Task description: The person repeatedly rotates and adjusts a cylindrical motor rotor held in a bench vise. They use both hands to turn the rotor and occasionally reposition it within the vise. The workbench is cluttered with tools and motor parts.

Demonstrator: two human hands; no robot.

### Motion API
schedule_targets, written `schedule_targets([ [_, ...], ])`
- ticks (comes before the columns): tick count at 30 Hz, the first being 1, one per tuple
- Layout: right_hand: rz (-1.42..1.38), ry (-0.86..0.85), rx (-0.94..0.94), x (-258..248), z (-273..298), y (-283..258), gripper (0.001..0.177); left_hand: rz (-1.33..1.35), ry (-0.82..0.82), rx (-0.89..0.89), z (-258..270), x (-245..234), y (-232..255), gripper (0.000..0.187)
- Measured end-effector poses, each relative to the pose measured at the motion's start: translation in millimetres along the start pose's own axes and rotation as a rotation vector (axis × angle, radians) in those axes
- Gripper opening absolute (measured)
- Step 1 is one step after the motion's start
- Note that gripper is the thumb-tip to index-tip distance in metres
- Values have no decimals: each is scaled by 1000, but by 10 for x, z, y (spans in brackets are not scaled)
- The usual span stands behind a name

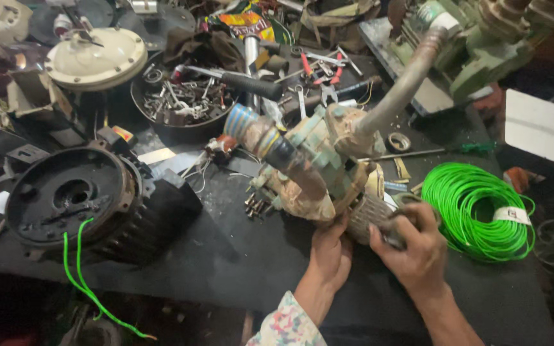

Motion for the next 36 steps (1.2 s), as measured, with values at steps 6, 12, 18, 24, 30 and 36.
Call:
schedule_targets([
  [6, -17, -13, 54, -4, 59, 16, 26, -34, 41, 7, 85, -15, -4, 46],
  [12, -111, -40, 60, -23, 87, 75, 22, -13, -54, 52, 76, 29, -34, 44],
  [18, -99, -17, 71, -28, -22, 49, 24, -19, -36, 52, 70, 44, 9, 44],
  [24, -109, -11, 24, -3, -73, 43, 26, 4, -44, 53, 53, 16, 18, 43],
  [30, -160, -34, 22, -17, -112, -23, 20, -25, -24, 44, 64, -6, -48, 40],
  [36, -135, -62, 42, 11, -236, -15, 25, -13, -1, -7, 44, 21, 10, 38],
])
Point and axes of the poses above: each hand's wrist, its own z-axis away from the middle knuckle, its own x-axis out of the palm, y = z × x, the point moved 6 cm from there along -z, towards the middle knuckle, and after that the axes turned 13 degrees about -x, right-handed, at the moved point
